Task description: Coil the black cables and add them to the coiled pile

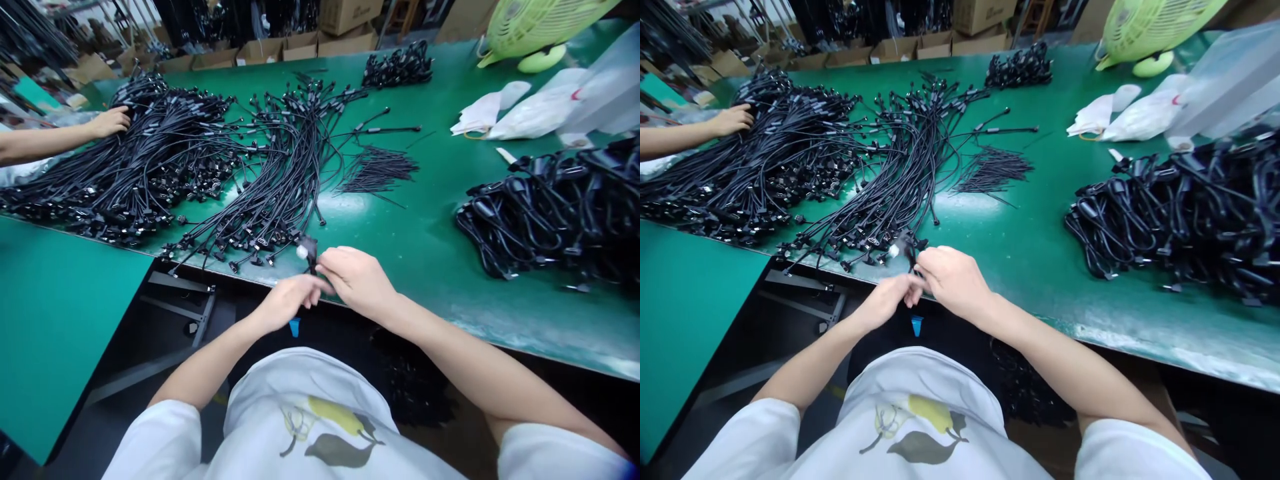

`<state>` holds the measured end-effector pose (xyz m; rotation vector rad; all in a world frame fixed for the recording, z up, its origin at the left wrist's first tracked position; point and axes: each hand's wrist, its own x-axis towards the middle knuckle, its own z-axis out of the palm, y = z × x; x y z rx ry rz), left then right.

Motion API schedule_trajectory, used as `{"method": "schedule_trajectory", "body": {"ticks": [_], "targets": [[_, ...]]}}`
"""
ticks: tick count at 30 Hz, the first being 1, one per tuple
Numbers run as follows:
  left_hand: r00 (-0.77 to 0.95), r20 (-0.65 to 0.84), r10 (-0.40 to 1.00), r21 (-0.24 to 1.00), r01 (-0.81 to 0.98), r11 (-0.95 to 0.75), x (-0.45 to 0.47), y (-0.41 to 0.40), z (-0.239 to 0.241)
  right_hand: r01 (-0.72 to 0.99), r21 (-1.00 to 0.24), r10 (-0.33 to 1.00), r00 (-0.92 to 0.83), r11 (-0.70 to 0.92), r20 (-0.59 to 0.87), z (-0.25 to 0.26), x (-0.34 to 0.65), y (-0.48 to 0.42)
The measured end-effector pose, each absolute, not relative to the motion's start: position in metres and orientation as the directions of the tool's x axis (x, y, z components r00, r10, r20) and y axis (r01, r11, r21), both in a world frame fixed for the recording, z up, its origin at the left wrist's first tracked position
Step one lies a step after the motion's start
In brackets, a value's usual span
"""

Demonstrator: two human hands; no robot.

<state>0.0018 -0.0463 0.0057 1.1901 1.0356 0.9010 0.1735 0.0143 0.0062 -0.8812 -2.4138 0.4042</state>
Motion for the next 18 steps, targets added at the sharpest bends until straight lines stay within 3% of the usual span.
{"method": "schedule_trajectory", "body": {"ticks": [3, 6, 10, 13, 15, 18], "targets": [[0.16, -0.266, 0.951, 0.929, -0.222, 0.297, 0.003, -0.038, -0.007, 0.425, -0.551, 0.664, -0.655, 0.718, 0.36, 0.013, 0.171, 0.006], [0.199, -0.239, 0.95, 0.905, -0.308, 0.292, 0.0, -0.037, -0.007, 0.301, -0.771, 0.692, -0.681, 0.562, 0.239, 0.015, 0.168, 0.002], [0.262, -0.155, 0.953, 0.919, -0.316, 0.236, -0.002, -0.045, -0.002, 0.137, -0.99, 0.667, -0.74, 0.031, -0.082, 0.006, 0.164, 0.004], [0.256, -0.141, 0.956, 0.936, -0.282, 0.213, 0.0, -0.049, -0.002, 0.083, -0.936, 0.589, -0.757, -0.341, -0.281, 0.0, 0.162, 0.003], [0.228, -0.157, 0.961, 0.926, -0.304, 0.224, 0.003, -0.048, -0.002, 0.118, -0.952, 0.627, -0.729, -0.282, -0.276, 0.001, 0.165, 0.002], [0.118, -0.176, 0.977, 0.9, -0.382, 0.208, 0.005, -0.043, 0.0, 0.275, -0.947, 0.769, -0.637, 0.166, -0.05, 0.011, 0.179, 0.002]]}}
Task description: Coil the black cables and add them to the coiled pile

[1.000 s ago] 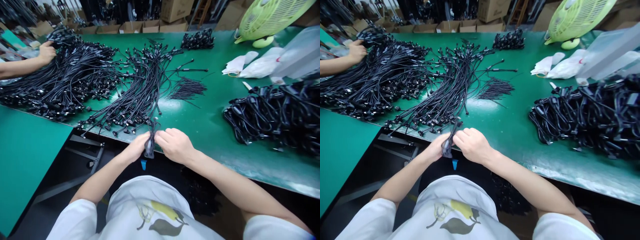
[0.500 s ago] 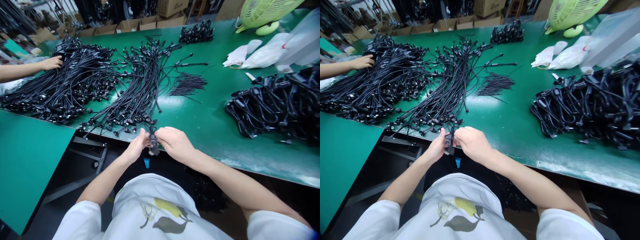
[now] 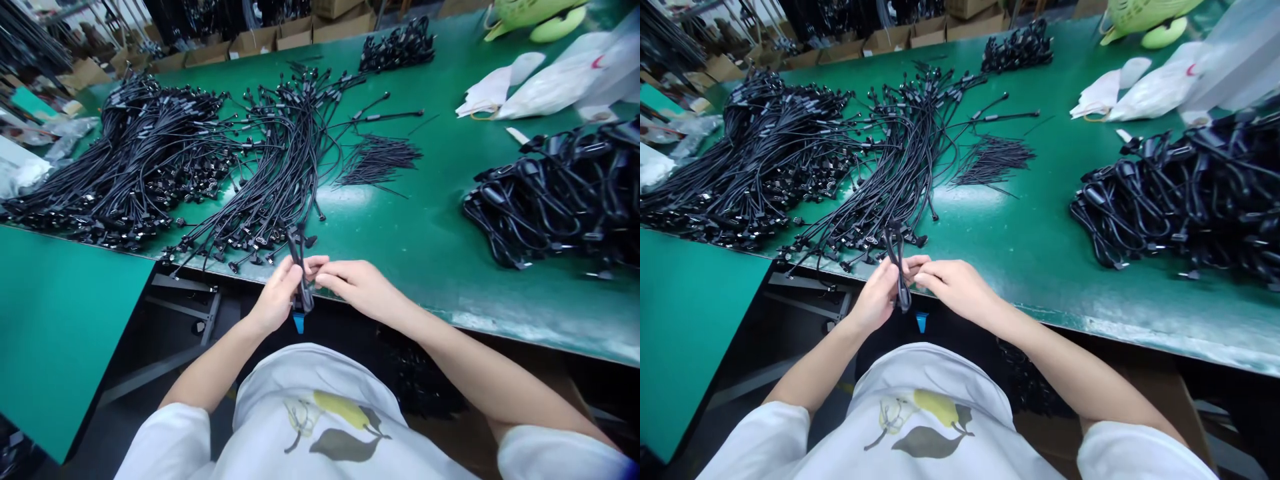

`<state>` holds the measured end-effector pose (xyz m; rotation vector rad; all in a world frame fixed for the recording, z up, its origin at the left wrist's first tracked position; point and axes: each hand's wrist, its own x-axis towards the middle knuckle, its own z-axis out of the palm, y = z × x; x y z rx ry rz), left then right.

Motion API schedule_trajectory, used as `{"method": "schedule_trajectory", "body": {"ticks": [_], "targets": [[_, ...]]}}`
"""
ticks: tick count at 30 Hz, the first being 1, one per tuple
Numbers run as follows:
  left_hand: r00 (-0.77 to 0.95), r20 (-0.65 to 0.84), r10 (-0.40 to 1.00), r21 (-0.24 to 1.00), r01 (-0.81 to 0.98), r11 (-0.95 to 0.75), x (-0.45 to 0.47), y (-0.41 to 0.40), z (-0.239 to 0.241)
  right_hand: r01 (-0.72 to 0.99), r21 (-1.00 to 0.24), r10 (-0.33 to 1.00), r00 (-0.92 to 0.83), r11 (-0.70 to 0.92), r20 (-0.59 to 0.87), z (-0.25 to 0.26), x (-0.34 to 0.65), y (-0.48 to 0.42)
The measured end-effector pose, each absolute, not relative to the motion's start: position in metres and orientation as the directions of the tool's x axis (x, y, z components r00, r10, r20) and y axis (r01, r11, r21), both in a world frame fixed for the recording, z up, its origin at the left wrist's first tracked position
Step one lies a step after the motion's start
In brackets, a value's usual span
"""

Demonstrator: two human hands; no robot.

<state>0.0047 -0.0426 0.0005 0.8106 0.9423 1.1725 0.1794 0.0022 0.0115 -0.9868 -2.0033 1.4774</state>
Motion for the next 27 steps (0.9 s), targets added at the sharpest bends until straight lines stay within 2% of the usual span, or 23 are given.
{"method": "schedule_trajectory", "body": {"ticks": [2, 4, 8, 11, 14, 18, 22, 27], "targets": [[0.098, -0.184, 0.978, 0.892, -0.401, 0.208, 0.006, -0.038, 0.001, 0.336, -0.859, 0.834, -0.524, 0.386, 0.17, 0.019, 0.188, 0.004], [0.177, -0.17, 0.969, 0.903, -0.366, 0.225, 0.01, -0.036, 0.0, 0.301, -0.829, 0.85, -0.405, 0.472, 0.337, 0.023, 0.189, 0.007], [0.34, -0.191, 0.921, 0.925, -0.252, 0.285, 0.022, -0.038, -0.004, 0.227, -0.812, 0.81, -0.405, 0.538, 0.424, 0.014, 0.172, 0.017], [0.449, -0.245, 0.86, 0.867, -0.296, 0.401, 0.024, -0.041, 0.0, 0.212, -0.789, 0.8, -0.346, 0.576, 0.491, 0.003, 0.161, 0.023], [0.488, -0.266, 0.831, 0.779, -0.399, 0.484, 0.021, -0.042, 0.008, 0.12, -0.844, 0.838, -0.252, 0.524, 0.484, -0.002, 0.158, 0.024], [0.424, -0.368, 0.827, 0.675, -0.49, 0.552, 0.026, -0.041, 0.013, 0.097, -0.865, 0.865, -0.163, 0.492, 0.474, -0.002, 0.16, 0.022], [0.379, -0.383, 0.842, 0.697, -0.479, 0.533, 0.034, -0.041, 0.007, 0.157, -0.851, 0.861, -0.191, 0.501, 0.472, 0.0, 0.164, 0.025], [0.415, -0.401, 0.817, 0.683, -0.458, 0.568, 0.031, -0.042, 0.004, 0.191, -0.926, 0.935, -0.21, 0.327, 0.287, 0.0, 0.175, 0.034]]}}
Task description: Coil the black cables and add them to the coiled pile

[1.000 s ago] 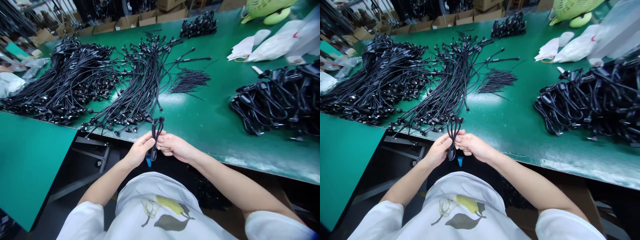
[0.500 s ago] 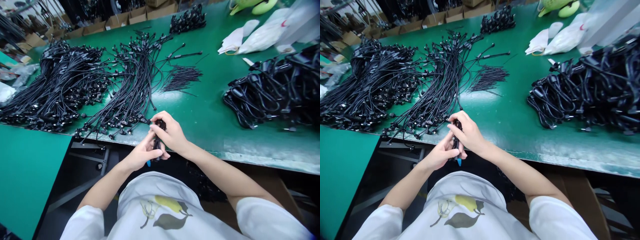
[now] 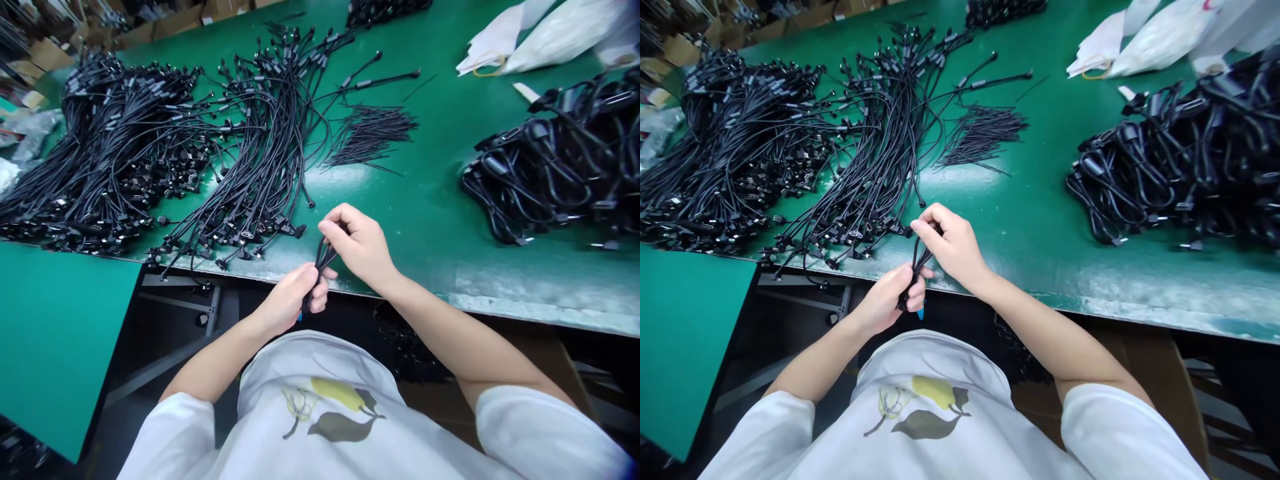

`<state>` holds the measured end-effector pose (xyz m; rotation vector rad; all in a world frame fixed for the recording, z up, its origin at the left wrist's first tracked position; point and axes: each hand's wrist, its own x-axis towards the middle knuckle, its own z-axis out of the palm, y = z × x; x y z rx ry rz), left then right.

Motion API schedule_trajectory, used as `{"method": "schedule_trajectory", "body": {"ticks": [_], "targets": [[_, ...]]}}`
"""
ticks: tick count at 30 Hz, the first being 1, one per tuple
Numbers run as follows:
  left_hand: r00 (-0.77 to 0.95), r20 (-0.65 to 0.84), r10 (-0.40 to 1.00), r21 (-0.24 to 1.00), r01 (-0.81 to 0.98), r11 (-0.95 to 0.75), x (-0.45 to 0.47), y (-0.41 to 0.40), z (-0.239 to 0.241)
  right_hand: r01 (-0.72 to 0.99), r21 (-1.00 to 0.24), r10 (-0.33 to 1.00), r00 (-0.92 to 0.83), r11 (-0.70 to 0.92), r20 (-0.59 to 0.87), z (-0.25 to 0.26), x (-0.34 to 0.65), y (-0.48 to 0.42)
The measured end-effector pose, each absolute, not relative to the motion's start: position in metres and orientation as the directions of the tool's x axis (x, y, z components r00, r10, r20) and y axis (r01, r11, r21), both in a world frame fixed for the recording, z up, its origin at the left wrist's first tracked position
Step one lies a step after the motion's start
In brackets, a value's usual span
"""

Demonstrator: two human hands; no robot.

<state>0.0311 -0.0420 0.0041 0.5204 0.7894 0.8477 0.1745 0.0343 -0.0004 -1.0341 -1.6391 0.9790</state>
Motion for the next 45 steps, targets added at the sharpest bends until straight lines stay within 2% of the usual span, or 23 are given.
{"method": "schedule_trajectory", "body": {"ticks": [5, 10, 13, 17, 19, 20, 22, 23, 25, 27, 30, 35, 38, 41, 45], "targets": [[0.633, -0.413, 0.654, 0.478, -0.461, 0.748, 0.02, -0.044, 0.015, 0.052, -0.972, 0.969, -0.117, 0.227, 0.22, 0.0, 0.179, 0.039], [0.673, -0.409, 0.617, 0.35, -0.509, 0.787, 0.019, -0.048, 0.018, -0.01, -0.978, 0.968, -0.14, 0.209, 0.209, 0.0, 0.177, 0.04], [0.649, -0.426, 0.63, 0.396, -0.493, 0.775, 0.025, -0.05, 0.013, 0.05, -0.979, 0.971, -0.148, 0.196, 0.187, -0.003, 0.175, 0.04], [0.519, -0.451, 0.726, 0.614, -0.411, 0.674, 0.034, -0.053, 0.003, 0.237, -0.93, 0.959, -0.12, 0.281, 0.259, -0.005, 0.174, 0.038], [0.463, -0.456, 0.76, 0.698, -0.343, 0.628, 0.035, -0.052, 0.0, 0.372, -0.829, 0.909, -0.171, 0.417, 0.381, -0.004, 0.177, 0.036], [0.444, -0.46, 0.769, 0.726, -0.31, 0.614, 0.034, -0.052, -0.001, 0.44, -0.737, 0.858, -0.232, 0.513, 0.459, -0.002, 0.179, 0.035], [0.413, -0.463, 0.784, 0.779, -0.233, 0.582, 0.031, -0.049, -0.003, 0.517, -0.46, 0.683, -0.427, 0.722, 0.592, 0.004, 0.186, 0.03], [0.397, -0.459, 0.795, 0.812, -0.176, 0.557, 0.029, -0.048, -0.003, 0.501, -0.305, 0.569, -0.544, 0.81, 0.616, 0.006, 0.189, 0.027], [0.364, -0.439, 0.821, 0.879, -0.013, 0.476, 0.025, -0.047, -0.004, 0.407, -0.076, 0.376, -0.738, 0.91, 0.56, 0.009, 0.196, 0.02], [0.346, -0.404, 0.847, 0.914, 0.179, 0.363, 0.023, -0.046, -0.004, 0.333, 0.008, 0.294, -0.844, 0.943, 0.448, 0.006, 0.201, 0.016], [0.439, -0.392, 0.808, 0.914, 0.287, 0.287, 0.022, -0.045, 0.0, 0.339, 0.024, 0.311, -0.886, 0.94, 0.344, -0.002, 0.209, 0.014], [0.7, -0.376, 0.607, 0.876, 0.054, 0.479, 0.015, -0.04, 0.006, 0.341, -0.009, 0.324, -0.886, 0.94, 0.33, -0.008, 0.218, 0.012], [0.704, -0.419, 0.574, 0.84, 0.06, 0.539, 0.014, -0.037, 0.004, 0.347, -0.081, 0.355, -0.889, 0.934, 0.289, -0.012, 0.218, 0.009], [0.634, -0.504, 0.587, 0.829, 0.163, 0.535, 0.018, -0.036, 0.0, 0.377, -0.156, 0.405, -0.886, 0.913, 0.228, -0.019, 0.216, 0.007], [0.607, -0.559, 0.565, 0.818, 0.293, 0.495, 0.023, -0.038, 0.003, 0.346, -0.161, 0.377, -0.893, 0.924, 0.246, -0.022, 0.217, 0.004]]}}
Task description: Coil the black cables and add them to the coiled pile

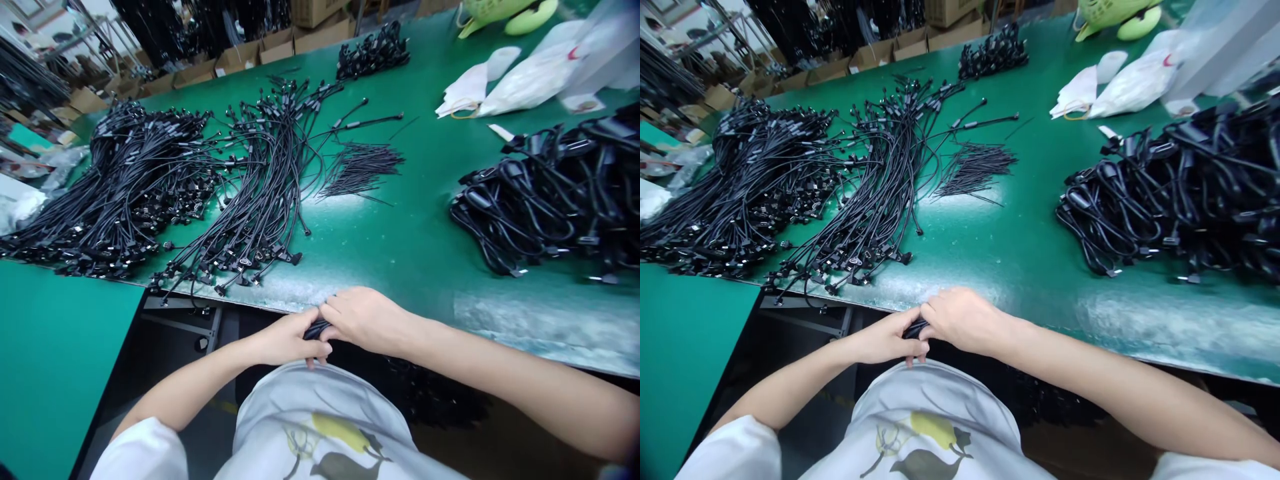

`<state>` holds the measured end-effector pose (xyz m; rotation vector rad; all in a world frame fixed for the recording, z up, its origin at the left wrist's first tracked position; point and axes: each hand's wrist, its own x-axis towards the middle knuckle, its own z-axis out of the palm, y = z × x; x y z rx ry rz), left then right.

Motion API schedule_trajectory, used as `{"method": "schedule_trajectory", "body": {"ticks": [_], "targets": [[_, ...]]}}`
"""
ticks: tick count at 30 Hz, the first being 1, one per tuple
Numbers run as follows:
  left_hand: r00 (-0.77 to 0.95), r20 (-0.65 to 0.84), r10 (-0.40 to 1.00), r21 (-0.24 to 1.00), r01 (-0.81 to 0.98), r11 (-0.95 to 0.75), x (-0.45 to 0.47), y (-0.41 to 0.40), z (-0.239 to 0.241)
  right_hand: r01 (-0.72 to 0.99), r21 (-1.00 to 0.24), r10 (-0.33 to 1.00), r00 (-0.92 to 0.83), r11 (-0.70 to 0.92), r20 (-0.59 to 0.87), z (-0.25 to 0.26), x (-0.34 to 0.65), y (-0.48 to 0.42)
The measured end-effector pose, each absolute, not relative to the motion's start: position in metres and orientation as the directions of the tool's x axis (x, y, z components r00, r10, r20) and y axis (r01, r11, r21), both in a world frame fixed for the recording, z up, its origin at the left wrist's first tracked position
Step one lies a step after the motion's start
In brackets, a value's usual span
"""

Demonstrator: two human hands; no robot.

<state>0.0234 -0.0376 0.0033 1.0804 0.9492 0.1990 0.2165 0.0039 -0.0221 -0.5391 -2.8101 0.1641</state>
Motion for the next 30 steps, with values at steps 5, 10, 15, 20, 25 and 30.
{"method": "schedule_trajectory", "body": {"ticks": [5, 10, 15, 20, 25, 30], "targets": [[0.666, -0.449, 0.596, 0.893, 0.321, 0.314, 0.024, -0.035, 0.013, 0.349, -0.071, 0.356, -0.903, 0.934, 0.242, -0.015, 0.227, -0.003], [0.604, -0.576, 0.55, 0.814, 0.364, 0.453, 0.035, -0.031, 0.008, 0.41, 0.025, 0.397, -0.896, 0.912, 0.198, -0.015, 0.233, -0.018], [0.499, -0.597, 0.628, 0.8, 0.321, 0.506, 0.047, -0.028, -0.007, 0.499, -0.024, 0.497, -0.856, 0.866, 0.14, -0.016, 0.233, -0.025], [0.523, -0.44, 0.73, 0.896, 0.303, 0.324, 0.039, -0.027, -0.019, 0.544, 0.036, 0.53, -0.829, 0.838, 0.175, -0.014, 0.244, -0.02], [0.457, -0.266, 0.849, 0.93, 0.354, 0.102, 0.044, -0.034, -0.024, 0.596, 0.036, 0.564, -0.776, 0.802, 0.283, -0.025, 0.238, -0.018], [0.491, -0.127, 0.862, 0.921, 0.382, -0.082, 0.053, -0.035, -0.025, 0.674, -0.01, 0.648, -0.706, 0.739, 0.285, -0.027, 0.237, -0.004]]}}
